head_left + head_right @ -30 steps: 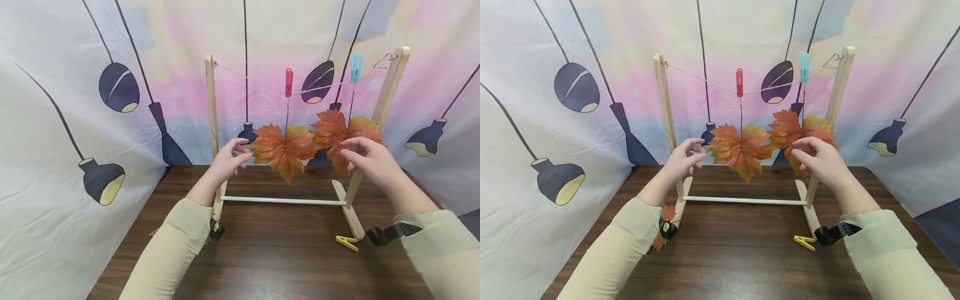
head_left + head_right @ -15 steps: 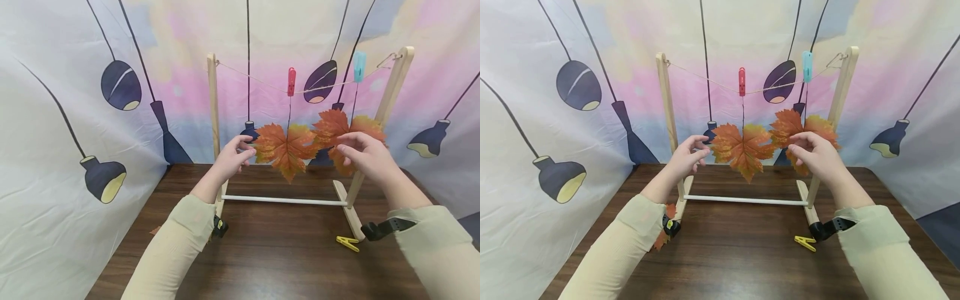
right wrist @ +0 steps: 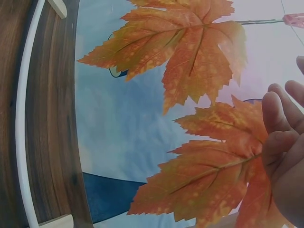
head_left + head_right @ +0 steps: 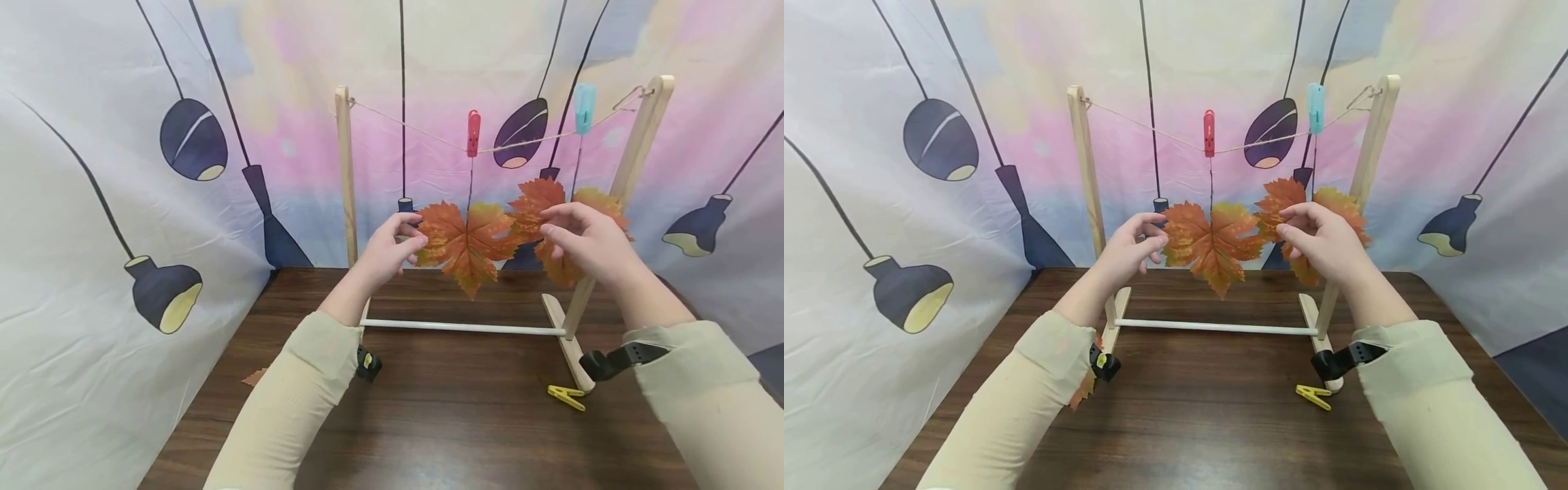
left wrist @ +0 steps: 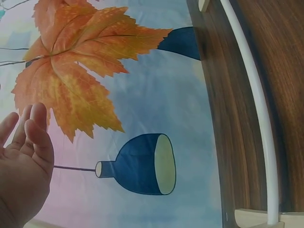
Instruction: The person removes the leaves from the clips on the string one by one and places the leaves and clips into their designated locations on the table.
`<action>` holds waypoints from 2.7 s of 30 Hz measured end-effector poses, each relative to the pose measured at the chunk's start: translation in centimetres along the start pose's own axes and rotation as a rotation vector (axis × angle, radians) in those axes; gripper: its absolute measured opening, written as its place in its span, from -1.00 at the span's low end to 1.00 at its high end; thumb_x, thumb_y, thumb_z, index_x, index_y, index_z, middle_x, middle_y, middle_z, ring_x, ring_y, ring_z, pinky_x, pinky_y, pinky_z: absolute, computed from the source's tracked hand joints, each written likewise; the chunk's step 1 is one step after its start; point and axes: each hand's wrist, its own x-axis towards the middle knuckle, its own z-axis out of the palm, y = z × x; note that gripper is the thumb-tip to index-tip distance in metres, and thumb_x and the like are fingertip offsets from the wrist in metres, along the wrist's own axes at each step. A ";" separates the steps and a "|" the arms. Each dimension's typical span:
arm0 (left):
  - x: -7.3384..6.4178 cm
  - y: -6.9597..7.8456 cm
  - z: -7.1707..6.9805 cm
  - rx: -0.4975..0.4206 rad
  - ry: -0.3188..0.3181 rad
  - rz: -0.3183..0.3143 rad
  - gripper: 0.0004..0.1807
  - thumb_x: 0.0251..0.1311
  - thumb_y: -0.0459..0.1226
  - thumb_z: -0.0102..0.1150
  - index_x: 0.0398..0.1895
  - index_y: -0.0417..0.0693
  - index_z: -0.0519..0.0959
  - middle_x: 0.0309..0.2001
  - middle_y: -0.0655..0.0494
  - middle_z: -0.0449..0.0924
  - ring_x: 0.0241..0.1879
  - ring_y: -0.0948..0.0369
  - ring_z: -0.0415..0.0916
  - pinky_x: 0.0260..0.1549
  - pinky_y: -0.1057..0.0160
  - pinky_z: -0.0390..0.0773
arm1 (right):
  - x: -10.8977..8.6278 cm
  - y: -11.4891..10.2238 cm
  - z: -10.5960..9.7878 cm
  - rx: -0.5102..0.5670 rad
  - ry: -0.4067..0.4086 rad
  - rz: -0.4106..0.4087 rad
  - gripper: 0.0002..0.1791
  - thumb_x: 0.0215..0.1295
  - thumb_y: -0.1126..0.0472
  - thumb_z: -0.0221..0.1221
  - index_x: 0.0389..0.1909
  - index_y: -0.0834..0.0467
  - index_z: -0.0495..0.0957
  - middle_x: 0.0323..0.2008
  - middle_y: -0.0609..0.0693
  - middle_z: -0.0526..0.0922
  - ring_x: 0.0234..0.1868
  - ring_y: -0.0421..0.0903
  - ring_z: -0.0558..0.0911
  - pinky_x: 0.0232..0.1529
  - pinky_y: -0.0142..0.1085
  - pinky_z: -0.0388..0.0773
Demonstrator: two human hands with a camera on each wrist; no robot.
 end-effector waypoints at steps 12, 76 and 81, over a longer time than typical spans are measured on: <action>0.6 1.2 0.0 0.039 0.010 0.033 -0.55 0.29 -0.14 0.10 0.23 0.08 0.35 -0.09 0.07 0.47 -0.35 0.03 0.50 -0.57 0.09 0.44 | 0.7 -0.9 -0.2 -0.004 -0.034 -0.016 -0.50 0.33 -0.10 0.07 0.14 0.12 0.40 -0.50 0.13 0.55 -0.37 0.03 0.63 -0.37 -0.32 0.44; 4.6 2.9 4.0 -0.141 0.111 0.020 -0.46 0.25 -0.19 0.17 0.29 0.04 0.33 0.05 0.13 0.51 -0.38 0.06 0.51 -0.56 0.26 0.50 | 5.0 -7.3 -0.2 0.046 -0.004 -0.052 -0.32 0.28 -0.09 0.13 0.33 0.11 0.21 -0.06 0.07 0.49 -0.43 -0.05 0.62 -0.41 -0.38 0.52; 4.9 2.8 4.6 -0.224 0.109 0.006 -0.49 0.25 -0.25 0.16 0.28 -0.03 0.35 0.07 0.14 0.52 -0.44 0.06 0.50 -0.55 0.26 0.52 | 5.2 -7.7 -0.2 0.042 0.005 -0.049 -0.35 0.29 -0.07 0.11 0.32 0.10 0.22 -0.07 0.07 0.50 -0.44 -0.04 0.62 -0.48 -0.37 0.51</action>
